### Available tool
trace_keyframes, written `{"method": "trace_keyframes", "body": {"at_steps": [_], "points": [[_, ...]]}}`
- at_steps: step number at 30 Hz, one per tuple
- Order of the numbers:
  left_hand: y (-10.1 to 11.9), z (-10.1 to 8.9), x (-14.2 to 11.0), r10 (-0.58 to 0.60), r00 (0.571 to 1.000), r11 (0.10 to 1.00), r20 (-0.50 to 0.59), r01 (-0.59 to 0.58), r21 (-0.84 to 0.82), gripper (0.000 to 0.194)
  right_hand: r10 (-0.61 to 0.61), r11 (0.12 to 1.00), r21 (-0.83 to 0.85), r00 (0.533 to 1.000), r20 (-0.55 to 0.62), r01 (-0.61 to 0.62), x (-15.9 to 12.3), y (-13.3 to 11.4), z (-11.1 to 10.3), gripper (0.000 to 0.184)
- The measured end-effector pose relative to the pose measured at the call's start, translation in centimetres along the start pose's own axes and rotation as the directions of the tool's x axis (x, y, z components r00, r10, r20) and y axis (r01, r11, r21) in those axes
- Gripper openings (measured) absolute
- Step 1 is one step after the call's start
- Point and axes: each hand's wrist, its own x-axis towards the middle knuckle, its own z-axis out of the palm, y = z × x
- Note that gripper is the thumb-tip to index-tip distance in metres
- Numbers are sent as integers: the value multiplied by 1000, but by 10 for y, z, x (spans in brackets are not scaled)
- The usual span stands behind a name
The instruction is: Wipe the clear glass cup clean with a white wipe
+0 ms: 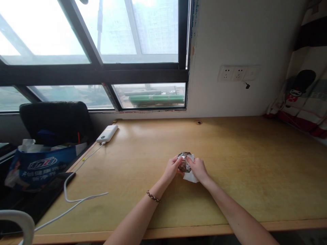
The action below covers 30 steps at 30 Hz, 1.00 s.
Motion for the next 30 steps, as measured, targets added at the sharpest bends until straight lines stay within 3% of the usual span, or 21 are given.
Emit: {"method": "trace_keyframes", "body": {"at_steps": [2,5,7,14,18,22,26,30], "points": [[3,2,0,47,998,997,37,-45,-58,50,32,998,-48,999,-27,-33,0,1,1,57],[10,4,-1,90,985,989,146,-71,-128,85,93,994,-60,996,-11,-93,2,1,1,60],[12,4,-2,103,979,989,176,-82,-123,93,126,992,-31,992,27,-125,4,0,-1,59],[-6,0,0,-16,995,997,98,23,-76,53,34,999,-41,996,80,-30,1,-10,-9,38],[-10,0,2,30,999,999,38,-31,26,50,51,973,-227,996,71,-33,-3,-11,-9,47],[-1,1,2,83,988,996,128,-78,-42,53,129,933,-343,991,26,-112,-3,-9,-7,55],[6,1,0,141,981,977,130,-117,-177,67,114,966,-235,993,13,-108,-1,-7,-6,58],[4,1,-2,73,989,981,128,-49,-185,47,-11,999,-37,999,38,12,0,-9,-7,45]]}}
